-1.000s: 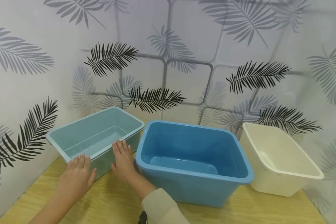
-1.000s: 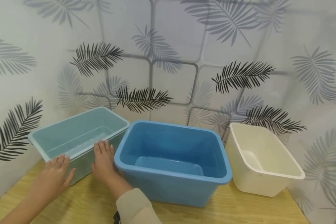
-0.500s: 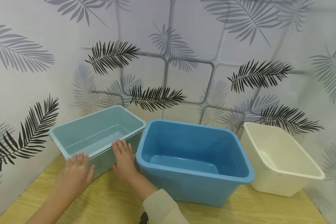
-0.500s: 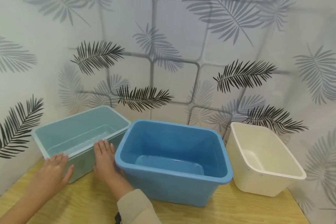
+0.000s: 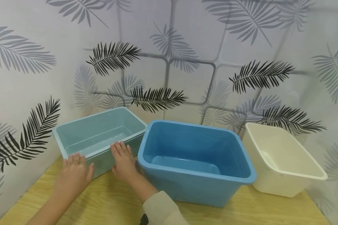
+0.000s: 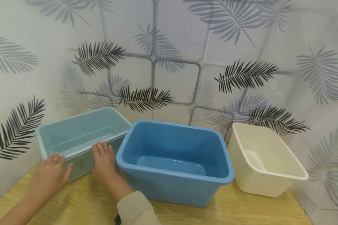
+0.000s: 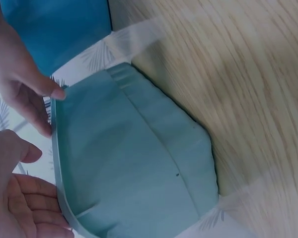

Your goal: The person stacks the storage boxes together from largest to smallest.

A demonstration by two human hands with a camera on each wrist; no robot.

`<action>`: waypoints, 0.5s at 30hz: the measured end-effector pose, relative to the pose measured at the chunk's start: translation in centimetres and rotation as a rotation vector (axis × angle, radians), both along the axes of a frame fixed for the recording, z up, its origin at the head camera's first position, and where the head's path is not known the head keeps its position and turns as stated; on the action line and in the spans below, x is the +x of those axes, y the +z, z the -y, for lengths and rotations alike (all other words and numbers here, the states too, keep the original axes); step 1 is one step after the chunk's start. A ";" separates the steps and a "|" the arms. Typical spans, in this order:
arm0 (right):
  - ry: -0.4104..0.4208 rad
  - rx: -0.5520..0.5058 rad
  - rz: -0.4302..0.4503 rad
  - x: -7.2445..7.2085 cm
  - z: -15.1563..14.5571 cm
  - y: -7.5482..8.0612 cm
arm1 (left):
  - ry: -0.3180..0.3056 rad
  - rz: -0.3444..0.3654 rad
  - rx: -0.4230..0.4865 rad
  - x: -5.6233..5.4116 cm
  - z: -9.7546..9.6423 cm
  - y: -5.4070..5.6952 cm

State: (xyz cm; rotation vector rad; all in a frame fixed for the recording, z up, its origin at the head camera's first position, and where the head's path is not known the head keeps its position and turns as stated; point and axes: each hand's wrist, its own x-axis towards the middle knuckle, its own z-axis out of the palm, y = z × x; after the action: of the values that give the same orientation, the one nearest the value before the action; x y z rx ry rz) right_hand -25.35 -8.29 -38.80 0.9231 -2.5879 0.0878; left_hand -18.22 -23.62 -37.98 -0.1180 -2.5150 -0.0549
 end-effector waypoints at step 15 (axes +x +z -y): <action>0.046 0.057 0.078 0.5 0.3 0.0 | -0.021 -0.220 -0.022 -0.7 1.4 -0.5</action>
State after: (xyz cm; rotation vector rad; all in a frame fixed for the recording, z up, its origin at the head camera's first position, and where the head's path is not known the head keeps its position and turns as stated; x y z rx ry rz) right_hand -24.89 -8.64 -38.76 1.0192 -2.6538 0.0643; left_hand -18.93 -25.01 -38.49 -0.1515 -2.2957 -0.0213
